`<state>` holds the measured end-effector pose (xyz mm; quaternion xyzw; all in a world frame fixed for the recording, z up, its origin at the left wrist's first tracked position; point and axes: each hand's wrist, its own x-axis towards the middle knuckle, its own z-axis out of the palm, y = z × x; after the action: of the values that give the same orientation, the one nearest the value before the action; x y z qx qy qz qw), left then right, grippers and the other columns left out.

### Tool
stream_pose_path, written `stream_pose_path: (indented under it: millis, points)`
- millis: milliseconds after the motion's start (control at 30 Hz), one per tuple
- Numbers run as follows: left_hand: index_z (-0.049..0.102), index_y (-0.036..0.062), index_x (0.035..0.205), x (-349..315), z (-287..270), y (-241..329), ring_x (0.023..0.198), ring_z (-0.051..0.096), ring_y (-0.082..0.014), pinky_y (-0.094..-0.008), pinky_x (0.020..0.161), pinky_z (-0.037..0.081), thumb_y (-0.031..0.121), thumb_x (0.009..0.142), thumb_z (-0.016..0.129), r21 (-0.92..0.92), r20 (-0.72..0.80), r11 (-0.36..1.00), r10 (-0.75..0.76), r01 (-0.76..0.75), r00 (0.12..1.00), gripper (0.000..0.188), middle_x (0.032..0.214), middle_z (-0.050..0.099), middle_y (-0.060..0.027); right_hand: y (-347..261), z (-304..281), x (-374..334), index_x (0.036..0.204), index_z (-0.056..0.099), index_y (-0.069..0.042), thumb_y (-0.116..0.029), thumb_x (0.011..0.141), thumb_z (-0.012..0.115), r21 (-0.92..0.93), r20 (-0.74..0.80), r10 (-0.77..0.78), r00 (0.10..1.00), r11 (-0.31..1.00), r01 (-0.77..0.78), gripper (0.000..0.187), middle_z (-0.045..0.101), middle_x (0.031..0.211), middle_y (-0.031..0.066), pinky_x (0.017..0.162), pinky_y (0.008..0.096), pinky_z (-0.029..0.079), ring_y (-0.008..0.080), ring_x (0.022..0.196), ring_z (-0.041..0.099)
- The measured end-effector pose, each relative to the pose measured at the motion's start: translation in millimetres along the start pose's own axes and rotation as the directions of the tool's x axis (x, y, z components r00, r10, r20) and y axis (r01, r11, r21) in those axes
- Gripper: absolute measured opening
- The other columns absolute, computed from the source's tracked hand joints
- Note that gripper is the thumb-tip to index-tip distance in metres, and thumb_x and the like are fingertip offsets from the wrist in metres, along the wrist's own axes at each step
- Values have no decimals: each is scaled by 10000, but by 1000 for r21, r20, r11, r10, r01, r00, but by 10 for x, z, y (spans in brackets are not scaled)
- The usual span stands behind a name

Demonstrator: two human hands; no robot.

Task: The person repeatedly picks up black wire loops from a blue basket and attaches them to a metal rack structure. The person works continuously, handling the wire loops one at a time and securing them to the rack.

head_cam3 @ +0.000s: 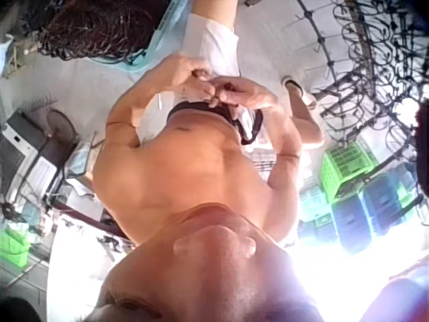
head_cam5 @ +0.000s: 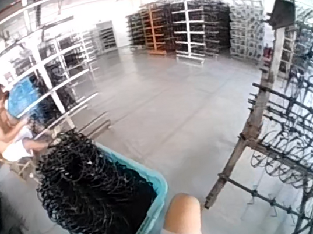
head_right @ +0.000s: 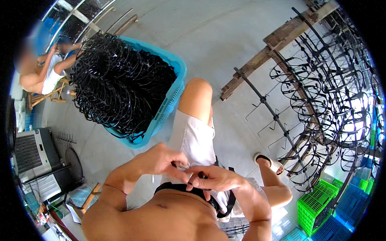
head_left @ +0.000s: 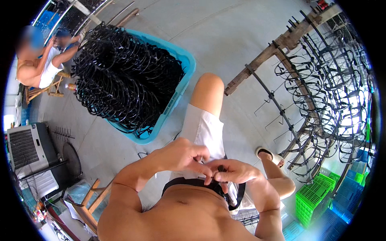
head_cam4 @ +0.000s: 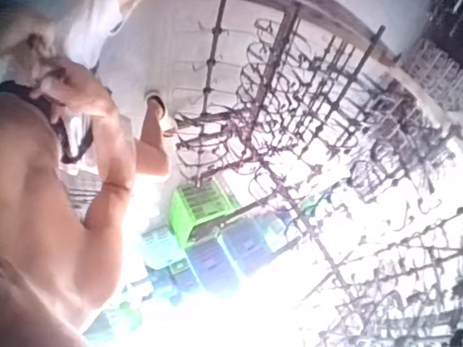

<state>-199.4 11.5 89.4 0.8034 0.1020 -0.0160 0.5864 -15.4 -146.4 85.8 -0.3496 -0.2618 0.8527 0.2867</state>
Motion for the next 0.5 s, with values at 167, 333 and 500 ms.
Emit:
stream_pose_path:
  millis: [167, 333, 500]
  points:
    - [614, 17, 950, 104, 16, -559, 670, 600, -250, -305, 623, 488, 154, 868, 621, 222, -671, 959, 17, 178, 741, 159, 773, 611, -142, 254, -110, -663, 933, 491, 28, -113, 900, 585, 292, -132, -593, 794, 742, 603, 173, 549, 837, 160, 556, 313, 489, 216, 685, 583]
    - [545, 5, 987, -707, 10, -1795, 869, 542, -422, -499, 767, 445, 135, 835, 547, 436, -633, 658, -261, 614, 729, 200, 916, 561, -238, 184, -266, -1463, 933, 504, 19, -96, 861, 618, 41, -482, -853, 200, 207, 978, 177, 524, 783, 151, 582, 441, 498, 265, 619, 560]
    - [551, 12, 995, -814, 121, -2104, 846, 578, -439, -517, 752, 472, 288, 861, 527, 337, -662, 625, -374, 704, 649, 308, 939, 589, -245, 223, -407, -1708, 944, 512, 9, -156, 872, 630, -232, -558, -822, -117, 19, 973, 215, 536, 756, 128, 547, 431, 528, 255, 608, 575]
